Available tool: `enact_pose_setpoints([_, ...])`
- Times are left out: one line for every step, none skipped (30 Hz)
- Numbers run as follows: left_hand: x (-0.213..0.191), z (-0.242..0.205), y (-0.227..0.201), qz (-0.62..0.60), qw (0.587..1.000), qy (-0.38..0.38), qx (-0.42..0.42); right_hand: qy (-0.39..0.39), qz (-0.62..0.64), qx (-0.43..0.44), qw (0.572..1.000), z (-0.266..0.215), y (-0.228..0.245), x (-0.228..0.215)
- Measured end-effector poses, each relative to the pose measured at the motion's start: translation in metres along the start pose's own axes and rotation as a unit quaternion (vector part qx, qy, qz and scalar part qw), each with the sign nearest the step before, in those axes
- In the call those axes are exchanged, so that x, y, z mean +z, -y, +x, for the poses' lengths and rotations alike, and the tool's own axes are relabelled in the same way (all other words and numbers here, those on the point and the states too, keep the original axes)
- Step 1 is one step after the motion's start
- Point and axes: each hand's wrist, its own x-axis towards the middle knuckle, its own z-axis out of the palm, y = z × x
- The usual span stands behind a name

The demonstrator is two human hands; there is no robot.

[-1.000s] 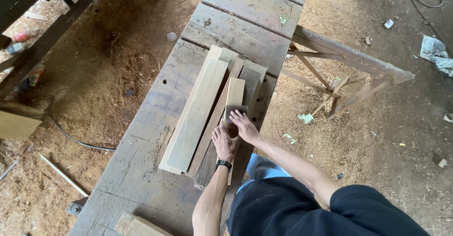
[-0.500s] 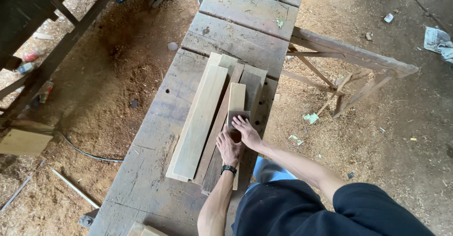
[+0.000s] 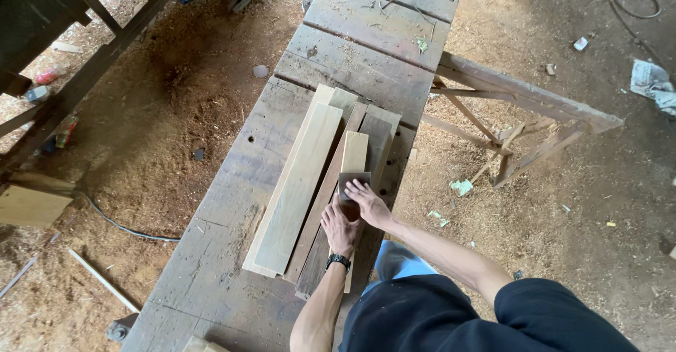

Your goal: The person sands several wooden planks by hand using a piece of sandpaper on a wooden workbench.

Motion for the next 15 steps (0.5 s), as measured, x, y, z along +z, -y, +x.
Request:
enact_pose_setpoints([0.000, 0.002, 0.000, 0.000, 1.000, -0.006, 0.001, 0.024, -0.011, -0.035, 0.999, 0.002, -0.009, -0.006])
enact_pose_setpoints([-0.002, -0.002, -0.001, 0.001, 1.000, -0.009, -0.002, 0.053, -0.020, -0.069, 0.996, 0.000, -0.016, -0.011])
enact_pose_setpoints([-0.004, -0.002, -0.003, -0.002, 1.000, -0.009, -0.005, 0.038, -0.031, -0.097, 0.994, 0.010, -0.027, -0.015])
enact_pose_setpoints([-0.006, -0.002, -0.006, -0.004, 1.000, -0.007, -0.011, 0.026, -0.040, -0.124, 0.991, 0.022, -0.039, -0.019])
enact_pose_setpoints([-0.008, 0.001, -0.010, -0.007, 1.000, -0.004, -0.017, 0.016, -0.019, -0.074, 0.997, 0.031, -0.050, -0.023])
enact_pose_setpoints([-0.011, -0.001, -0.012, -0.012, 1.000, -0.008, -0.017, 0.013, 0.007, -0.024, 1.000, 0.037, -0.056, -0.023])
enact_pose_setpoints([-0.012, 0.001, -0.014, -0.018, 1.000, -0.013, -0.018, -0.002, 0.018, 0.022, 1.000, 0.050, -0.062, -0.022])
enact_pose_setpoints([-0.013, 0.002, -0.012, -0.021, 0.999, -0.019, -0.021, -0.014, 0.030, 0.067, 0.997, 0.056, -0.061, -0.016])
enact_pose_setpoints([-0.012, 0.001, -0.013, -0.023, 0.999, -0.016, -0.022, -0.021, 0.048, 0.076, 0.996, 0.048, -0.055, -0.009])
enact_pose_setpoints([-0.010, -0.001, -0.012, -0.024, 0.999, -0.011, -0.021, -0.030, 0.067, 0.087, 0.994, 0.040, -0.046, -0.001])
enact_pose_setpoints([-0.009, -0.003, -0.010, -0.017, 1.000, -0.009, -0.024, -0.039, 0.085, 0.098, 0.991, 0.029, -0.035, 0.006])
enact_pose_setpoints([-0.007, 0.000, -0.009, -0.013, 1.000, -0.010, -0.021, -0.009, 0.052, 0.051, 0.997, 0.021, -0.029, 0.007])
enact_pose_setpoints([-0.007, 0.002, -0.009, -0.008, 1.000, -0.010, -0.019, 0.020, 0.020, 0.002, 1.000, 0.009, -0.023, 0.005])
enact_pose_setpoints([-0.007, 0.000, -0.009, -0.015, 1.000, -0.010, -0.022, 0.049, -0.012, -0.048, 0.998, -0.001, -0.022, 0.002])
enact_pose_setpoints([-0.008, -0.002, -0.010, -0.021, 0.999, -0.010, -0.024, 0.066, -0.004, -0.068, 0.995, -0.006, -0.027, -0.003])
